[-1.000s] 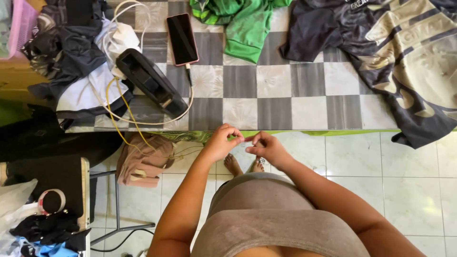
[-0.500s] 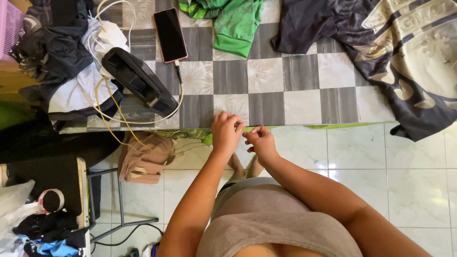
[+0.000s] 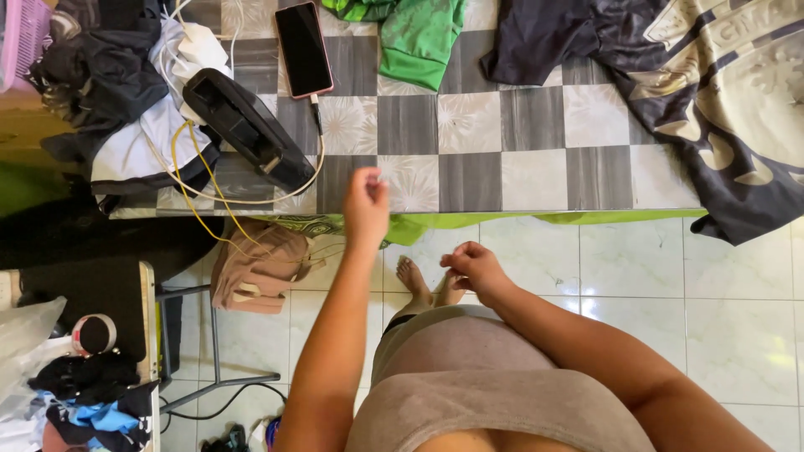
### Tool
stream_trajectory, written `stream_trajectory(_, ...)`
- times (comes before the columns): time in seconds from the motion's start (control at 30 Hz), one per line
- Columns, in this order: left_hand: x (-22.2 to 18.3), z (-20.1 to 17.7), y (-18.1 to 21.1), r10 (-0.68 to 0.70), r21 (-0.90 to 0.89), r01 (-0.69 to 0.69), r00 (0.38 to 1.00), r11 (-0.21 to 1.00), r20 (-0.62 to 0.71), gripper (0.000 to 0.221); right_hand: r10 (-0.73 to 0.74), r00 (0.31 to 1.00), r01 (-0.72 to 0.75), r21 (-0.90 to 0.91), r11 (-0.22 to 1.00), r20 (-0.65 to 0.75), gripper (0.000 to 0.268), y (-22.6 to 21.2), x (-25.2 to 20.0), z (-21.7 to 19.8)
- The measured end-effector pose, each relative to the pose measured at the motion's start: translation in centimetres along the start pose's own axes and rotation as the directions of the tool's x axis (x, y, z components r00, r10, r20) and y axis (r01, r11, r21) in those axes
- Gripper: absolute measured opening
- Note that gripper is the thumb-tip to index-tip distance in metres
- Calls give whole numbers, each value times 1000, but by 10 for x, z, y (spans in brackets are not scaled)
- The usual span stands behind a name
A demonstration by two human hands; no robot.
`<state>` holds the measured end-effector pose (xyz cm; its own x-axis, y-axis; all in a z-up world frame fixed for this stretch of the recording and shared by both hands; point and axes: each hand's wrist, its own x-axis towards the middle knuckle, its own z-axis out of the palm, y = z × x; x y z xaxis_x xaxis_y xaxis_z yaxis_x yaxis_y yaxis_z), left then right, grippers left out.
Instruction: The person is marking labels with a pen, folding a jersey, and then applying the label to the folded shirt.
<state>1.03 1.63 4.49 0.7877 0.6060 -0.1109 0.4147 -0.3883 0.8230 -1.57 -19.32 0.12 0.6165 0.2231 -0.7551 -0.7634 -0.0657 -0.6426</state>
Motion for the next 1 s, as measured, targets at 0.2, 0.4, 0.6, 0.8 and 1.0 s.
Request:
stream_trajectory(0.2, -41, -56, -78, -346, -216, 515, 778, 829, 525, 25, 5, 997, -8, -39, 999, -76, 20, 6, -5, -61)
stream_trajectory(0.4, -29, -35, -141, -328, -745, 482, 873, 462, 361, 50, 21, 998, -24, -37, 999, -63, 18, 12, -17, -56)
stream_trajectory(0.6, 1, -13, -165, -363, -860, 456, 860, 228, 360, 10, -73, 997, 74, -57, 996, 15, 17, -5, -24, -22)
stream_trajectory(0.8, 4, -44, -148, -351, -733, 597, 796, 326, 493, 17, -117, 993, 116, -11, 993, -22, 17, -2, -19, 18)
stream_trajectory(1.0, 15, -57, -168, -401, -632, 662, 748, 403, 529, 20, -104, 994, 105, 39, 994, -27, 17, 7, -15, 80)
